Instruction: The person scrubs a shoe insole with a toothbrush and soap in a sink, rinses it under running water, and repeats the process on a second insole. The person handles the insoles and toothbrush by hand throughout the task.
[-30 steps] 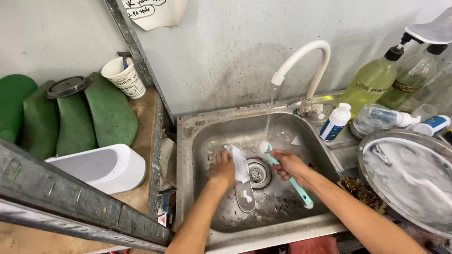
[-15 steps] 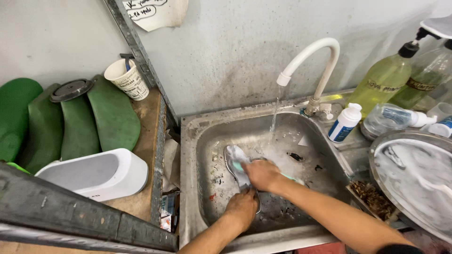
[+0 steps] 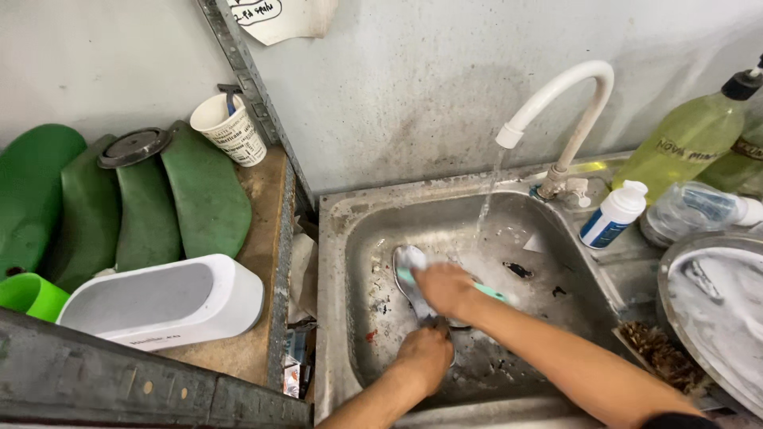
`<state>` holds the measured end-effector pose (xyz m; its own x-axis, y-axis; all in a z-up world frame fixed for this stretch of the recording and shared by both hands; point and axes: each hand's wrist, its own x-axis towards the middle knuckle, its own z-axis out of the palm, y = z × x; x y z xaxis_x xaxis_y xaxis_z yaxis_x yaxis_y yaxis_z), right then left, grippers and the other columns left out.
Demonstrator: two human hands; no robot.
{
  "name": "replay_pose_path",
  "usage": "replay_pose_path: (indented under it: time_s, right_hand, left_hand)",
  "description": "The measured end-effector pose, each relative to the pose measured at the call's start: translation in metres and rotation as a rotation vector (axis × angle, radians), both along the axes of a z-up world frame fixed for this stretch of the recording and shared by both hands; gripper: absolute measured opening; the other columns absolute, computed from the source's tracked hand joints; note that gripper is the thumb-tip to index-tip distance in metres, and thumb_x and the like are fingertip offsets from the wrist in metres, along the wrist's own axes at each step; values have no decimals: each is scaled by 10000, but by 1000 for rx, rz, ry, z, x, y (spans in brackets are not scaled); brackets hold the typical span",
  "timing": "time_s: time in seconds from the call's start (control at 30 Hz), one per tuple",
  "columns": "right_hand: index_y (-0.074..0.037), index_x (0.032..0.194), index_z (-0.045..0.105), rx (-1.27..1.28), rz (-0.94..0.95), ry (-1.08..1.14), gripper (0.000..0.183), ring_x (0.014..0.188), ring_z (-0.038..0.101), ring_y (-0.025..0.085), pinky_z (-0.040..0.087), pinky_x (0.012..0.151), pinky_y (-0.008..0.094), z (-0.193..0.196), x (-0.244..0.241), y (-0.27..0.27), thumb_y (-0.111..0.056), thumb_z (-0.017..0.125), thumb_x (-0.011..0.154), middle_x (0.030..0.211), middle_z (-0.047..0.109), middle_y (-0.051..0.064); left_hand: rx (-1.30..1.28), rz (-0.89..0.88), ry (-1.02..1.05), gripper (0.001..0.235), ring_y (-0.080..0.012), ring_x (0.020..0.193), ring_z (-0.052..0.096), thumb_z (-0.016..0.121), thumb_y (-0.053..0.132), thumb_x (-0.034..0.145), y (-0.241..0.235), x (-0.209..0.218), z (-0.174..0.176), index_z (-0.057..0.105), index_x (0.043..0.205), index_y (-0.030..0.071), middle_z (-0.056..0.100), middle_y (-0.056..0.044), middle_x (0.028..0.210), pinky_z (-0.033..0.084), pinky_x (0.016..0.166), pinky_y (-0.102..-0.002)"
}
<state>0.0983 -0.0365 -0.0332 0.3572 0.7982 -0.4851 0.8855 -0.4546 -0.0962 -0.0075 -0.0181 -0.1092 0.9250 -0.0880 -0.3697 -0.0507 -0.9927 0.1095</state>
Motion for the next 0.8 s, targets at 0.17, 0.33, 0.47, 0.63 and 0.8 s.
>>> replay_pose_path:
  time_s: [0.17,0.33,0.47,0.63,0.8]
  right_hand:
    - [-86,1499,227,90,-14,-275,682,749,667,357,556,614,451,-54,22,18,89,328,847,853,672,179]
    - [-89,1333,397,69,117,-14,491,613,627,284,542,505,397,-10,4,-34,84,477,880,706,594,120]
    - [-57,1421,304,167,70,-66,569,456,544,220,495,411,356,-29,26,5,112,366,881,576,528,48]
    - [-68,1380,335,206,45,-29,392,523,541,235,454,444,372,-36,29,2,-100,368,990,623,516,74]
    - [-150,1079,516,41,175,4,139,729,628,317,483,605,461,-17,21,-39,-199,469,958,790,640,120]
  left_hand:
    - [-20,-8,-79,203,-373,836,630,565,52,812,7,7,-49,725,935,22,607,-145,988,545,661,-468]
    - [-15,9,-16,298,-301,889,633,714,114,686,8,5,-4,712,977,49,596,-127,1075,542,742,-419]
    - [-11,1,106,285,-283,949,625,703,135,722,6,7,13,708,1004,95,472,-113,1281,548,752,-407]
    - [6,24,68,300,-267,957,614,727,152,708,6,6,6,717,1003,99,495,-102,1238,539,778,-379]
    - [-35,72,-1,358,-311,948,626,722,115,708,6,6,9,692,1055,35,506,-148,1253,537,771,-430]
